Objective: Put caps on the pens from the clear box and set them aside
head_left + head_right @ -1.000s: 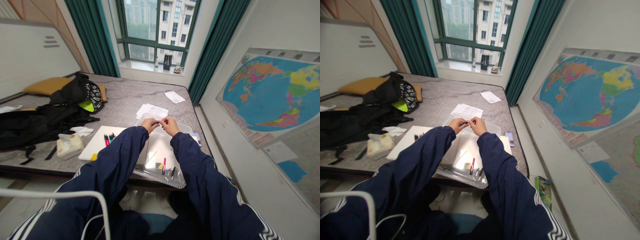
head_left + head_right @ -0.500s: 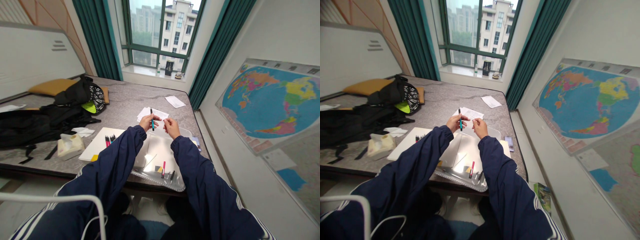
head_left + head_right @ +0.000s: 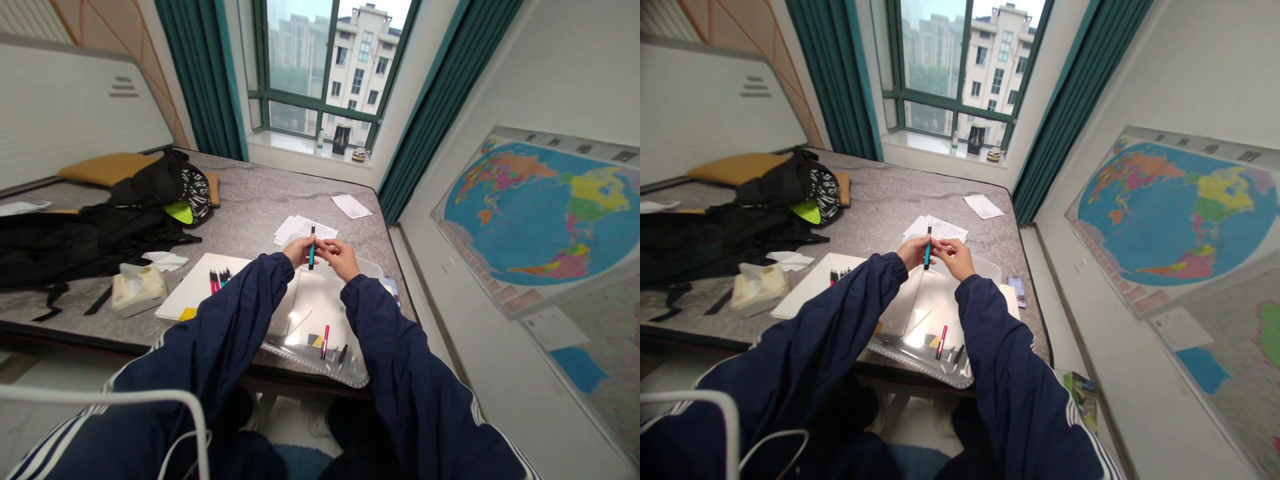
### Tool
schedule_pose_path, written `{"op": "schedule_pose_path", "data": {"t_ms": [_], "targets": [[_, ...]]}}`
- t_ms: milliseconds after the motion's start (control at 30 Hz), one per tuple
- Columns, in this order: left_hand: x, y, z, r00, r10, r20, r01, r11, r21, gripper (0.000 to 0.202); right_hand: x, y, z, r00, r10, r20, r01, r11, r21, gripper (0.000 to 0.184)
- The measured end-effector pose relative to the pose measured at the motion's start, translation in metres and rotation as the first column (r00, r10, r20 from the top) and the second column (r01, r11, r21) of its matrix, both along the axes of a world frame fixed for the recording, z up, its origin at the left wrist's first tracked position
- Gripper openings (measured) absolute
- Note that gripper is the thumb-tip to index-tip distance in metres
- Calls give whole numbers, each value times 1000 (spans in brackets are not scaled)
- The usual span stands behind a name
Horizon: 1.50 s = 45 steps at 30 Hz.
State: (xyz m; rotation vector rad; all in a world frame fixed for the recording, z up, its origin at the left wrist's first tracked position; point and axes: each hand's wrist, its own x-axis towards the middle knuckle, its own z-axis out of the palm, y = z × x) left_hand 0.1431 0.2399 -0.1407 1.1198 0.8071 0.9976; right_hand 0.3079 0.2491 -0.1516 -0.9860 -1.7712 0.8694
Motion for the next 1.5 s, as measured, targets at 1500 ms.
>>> {"op": "schedule_pose_path", "data": {"t_ms": [1500], "targets": [[-4, 11, 3, 823, 487, 292, -480, 871, -100, 32, 0, 3, -3, 968, -44, -245, -27, 961, -275, 34]]}}
